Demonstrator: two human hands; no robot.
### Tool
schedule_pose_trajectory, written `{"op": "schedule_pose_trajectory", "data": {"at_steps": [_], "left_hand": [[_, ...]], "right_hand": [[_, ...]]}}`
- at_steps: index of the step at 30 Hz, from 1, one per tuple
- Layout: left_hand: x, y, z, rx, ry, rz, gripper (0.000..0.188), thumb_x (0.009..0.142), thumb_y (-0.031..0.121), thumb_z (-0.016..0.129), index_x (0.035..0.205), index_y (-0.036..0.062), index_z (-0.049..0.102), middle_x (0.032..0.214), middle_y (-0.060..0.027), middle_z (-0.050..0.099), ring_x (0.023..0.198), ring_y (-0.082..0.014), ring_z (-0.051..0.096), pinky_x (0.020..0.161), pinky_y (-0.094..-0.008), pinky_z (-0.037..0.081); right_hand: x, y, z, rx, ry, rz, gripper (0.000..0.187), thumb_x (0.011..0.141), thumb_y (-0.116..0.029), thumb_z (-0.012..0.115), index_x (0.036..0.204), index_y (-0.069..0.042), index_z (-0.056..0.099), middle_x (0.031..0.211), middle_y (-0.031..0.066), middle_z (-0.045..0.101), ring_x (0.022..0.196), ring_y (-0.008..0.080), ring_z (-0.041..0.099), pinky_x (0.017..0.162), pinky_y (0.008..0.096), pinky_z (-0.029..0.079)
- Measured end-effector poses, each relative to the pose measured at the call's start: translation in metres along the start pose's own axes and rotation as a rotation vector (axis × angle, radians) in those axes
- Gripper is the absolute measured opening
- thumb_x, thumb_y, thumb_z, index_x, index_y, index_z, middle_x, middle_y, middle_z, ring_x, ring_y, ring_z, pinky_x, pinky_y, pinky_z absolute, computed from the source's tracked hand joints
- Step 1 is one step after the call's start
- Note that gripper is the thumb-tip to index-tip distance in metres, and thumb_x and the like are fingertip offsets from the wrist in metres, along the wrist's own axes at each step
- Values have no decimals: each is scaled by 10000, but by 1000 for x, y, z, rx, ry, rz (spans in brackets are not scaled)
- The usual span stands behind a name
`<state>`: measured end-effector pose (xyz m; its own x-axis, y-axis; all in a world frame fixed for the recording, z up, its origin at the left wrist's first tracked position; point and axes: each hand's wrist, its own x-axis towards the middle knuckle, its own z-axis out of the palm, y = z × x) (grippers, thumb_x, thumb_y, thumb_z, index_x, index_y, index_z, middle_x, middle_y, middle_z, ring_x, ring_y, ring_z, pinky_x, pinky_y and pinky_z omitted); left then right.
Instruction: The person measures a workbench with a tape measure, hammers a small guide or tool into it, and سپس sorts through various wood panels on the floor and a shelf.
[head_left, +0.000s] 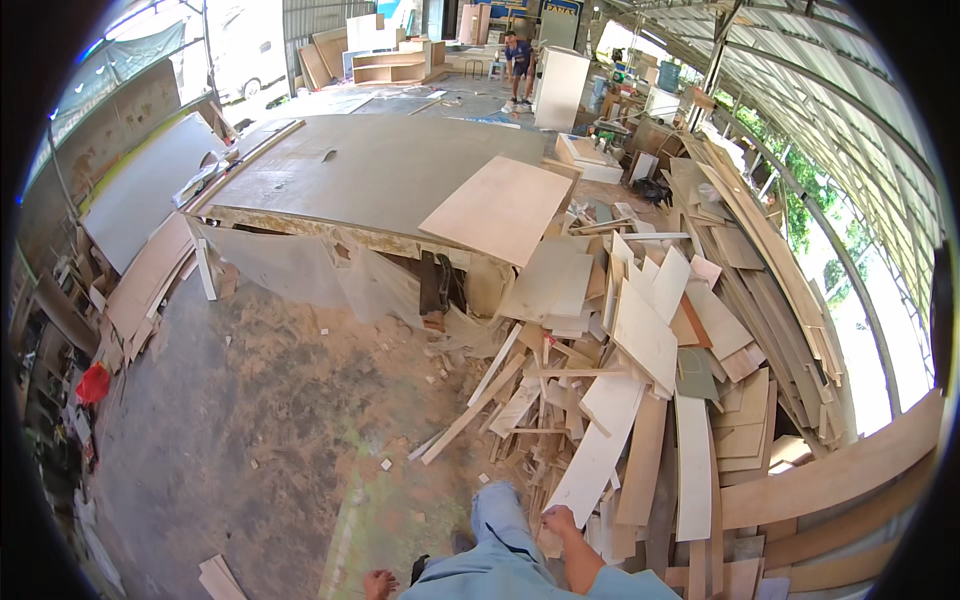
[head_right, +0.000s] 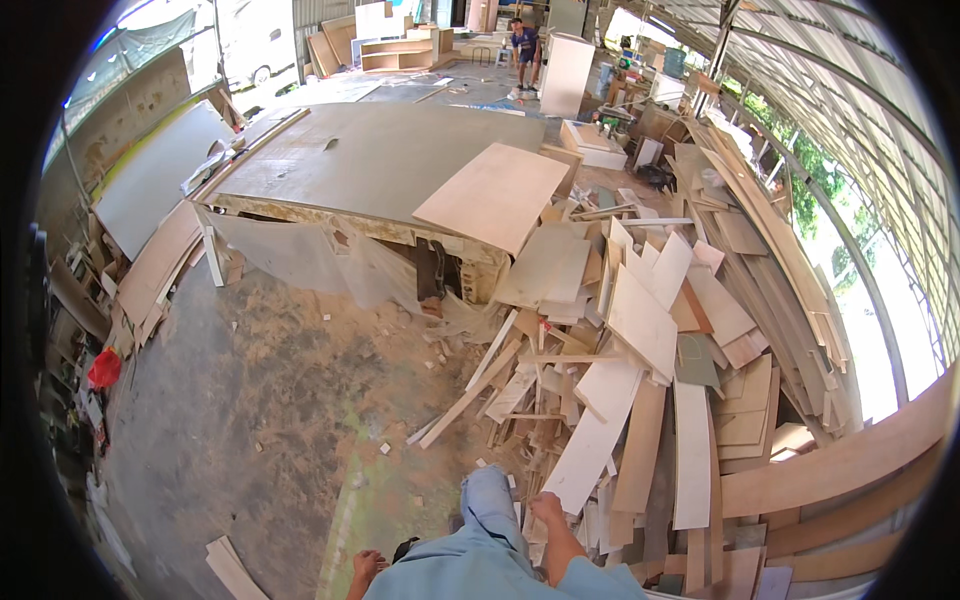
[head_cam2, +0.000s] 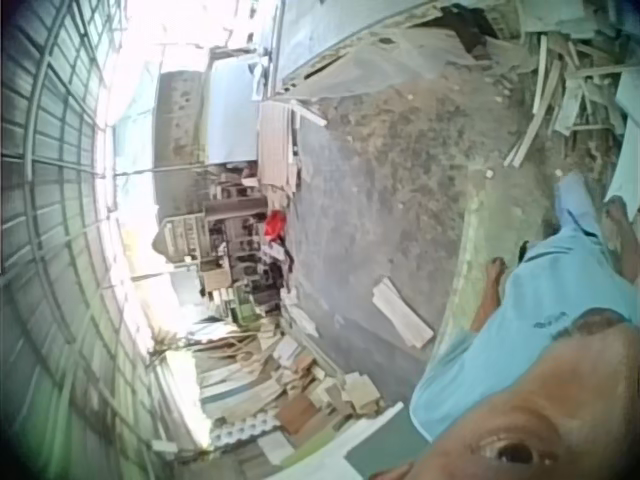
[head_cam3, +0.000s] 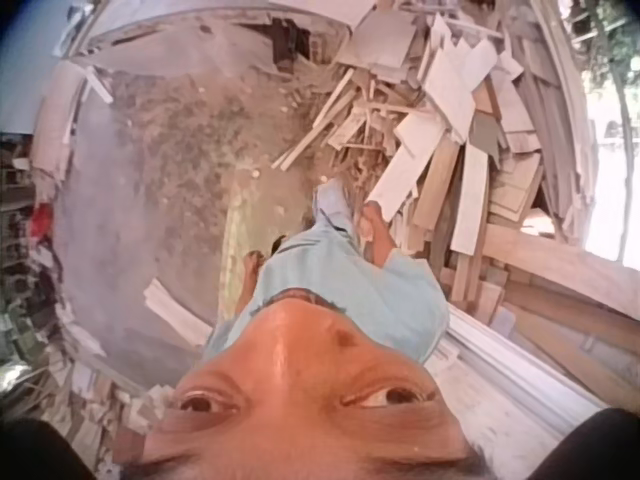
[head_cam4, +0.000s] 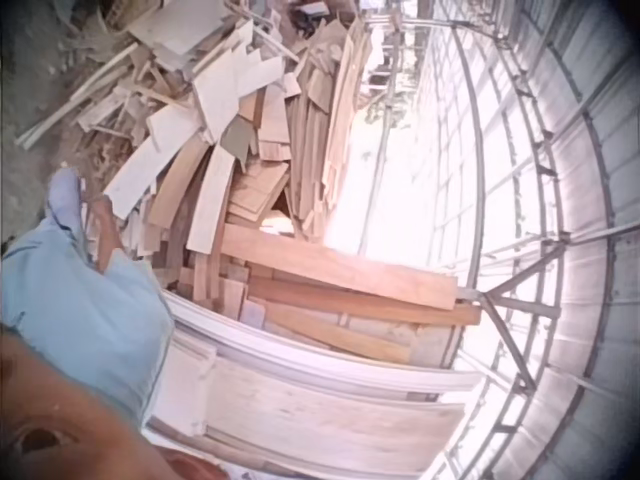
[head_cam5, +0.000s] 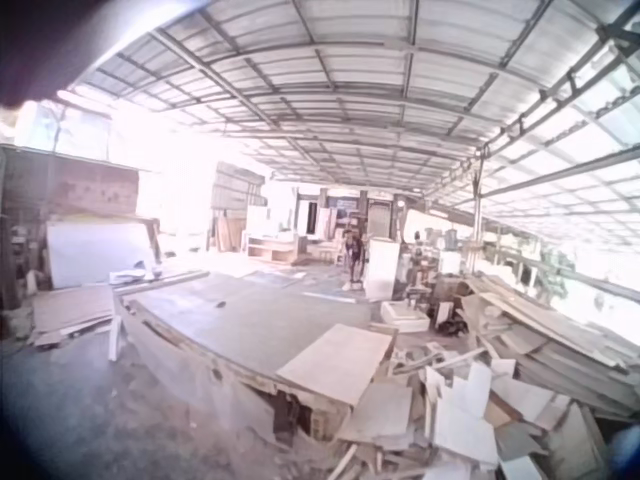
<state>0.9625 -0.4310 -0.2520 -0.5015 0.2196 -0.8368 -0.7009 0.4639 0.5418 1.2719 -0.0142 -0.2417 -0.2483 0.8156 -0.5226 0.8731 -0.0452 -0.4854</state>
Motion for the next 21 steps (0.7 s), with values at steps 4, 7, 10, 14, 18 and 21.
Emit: {"op": "schedule_pose_trajectory", "data": {"at_steps": [4, 7, 10, 14, 18, 21], "left_hand": [[22, -31, -21, 101, 50, 77, 238, 803, 38, 563, 1004, -89, 548, 815, -203, 623, 629, -295, 638, 529, -373, 518], [37, -28, -21, 204, 66, 18, 214, 808, 49, 559, 979, -79, 558, 795, -188, 625, 621, -283, 632, 526, -369, 515], [44, -6, -10, 176, 67, -38, 200, 815, 63, 552, 964, -71, 561, 789, -178, 627, 613, -269, 628, 521, -359, 512], [49, 63, 32, 145, 21, 60, 193, 817, 78, 550, 957, -54, 566, 799, -179, 628, 629, -273, 629, 540, -356, 514], [117, 83, 22, 93, -27, 149, 206, 799, 87, 570, 949, -55, 580, 793, -178, 631, 645, -262, 631, 555, -348, 514], [138, 123, 52, 506, -33, 276, 204, 791, 91, 581, 938, -50, 593, 795, -166, 635, 647, -239, 627, 561, -334, 506]], "right_hand": [[-5, -58, -18, -38, -17, -126, 199, 679, -201, 640, 776, -38, 699, 729, 106, 676, 657, 210, 651, 651, 327, 513], [-1, -79, -23, 108, -63, -35, 202, 672, -208, 639, 780, -49, 700, 728, 102, 674, 657, 222, 649, 659, 331, 514], [-3, -91, -25, 89, -113, 1, 191, 670, -218, 620, 775, -80, 700, 746, 107, 670, 698, 254, 647, 655, 348, 513], [34, -39, 3, -730, -299, -416, 212, 666, -264, 593, 761, -105, 697, 800, 123, 663, 767, 299, 638, 648, 388, 507], [77, -72, 15, -771, -451, -510, 227, 667, -275, 593, 786, -105, 683, 832, 124, 654, 824, 313, 623, 676, 425, 498], [133, -92, 4, -735, -300, -548, 225, 690, -273, 585, 758, -82, 681, 802, 129, 655, 767, 306, 630, 636, 410, 501]]}}
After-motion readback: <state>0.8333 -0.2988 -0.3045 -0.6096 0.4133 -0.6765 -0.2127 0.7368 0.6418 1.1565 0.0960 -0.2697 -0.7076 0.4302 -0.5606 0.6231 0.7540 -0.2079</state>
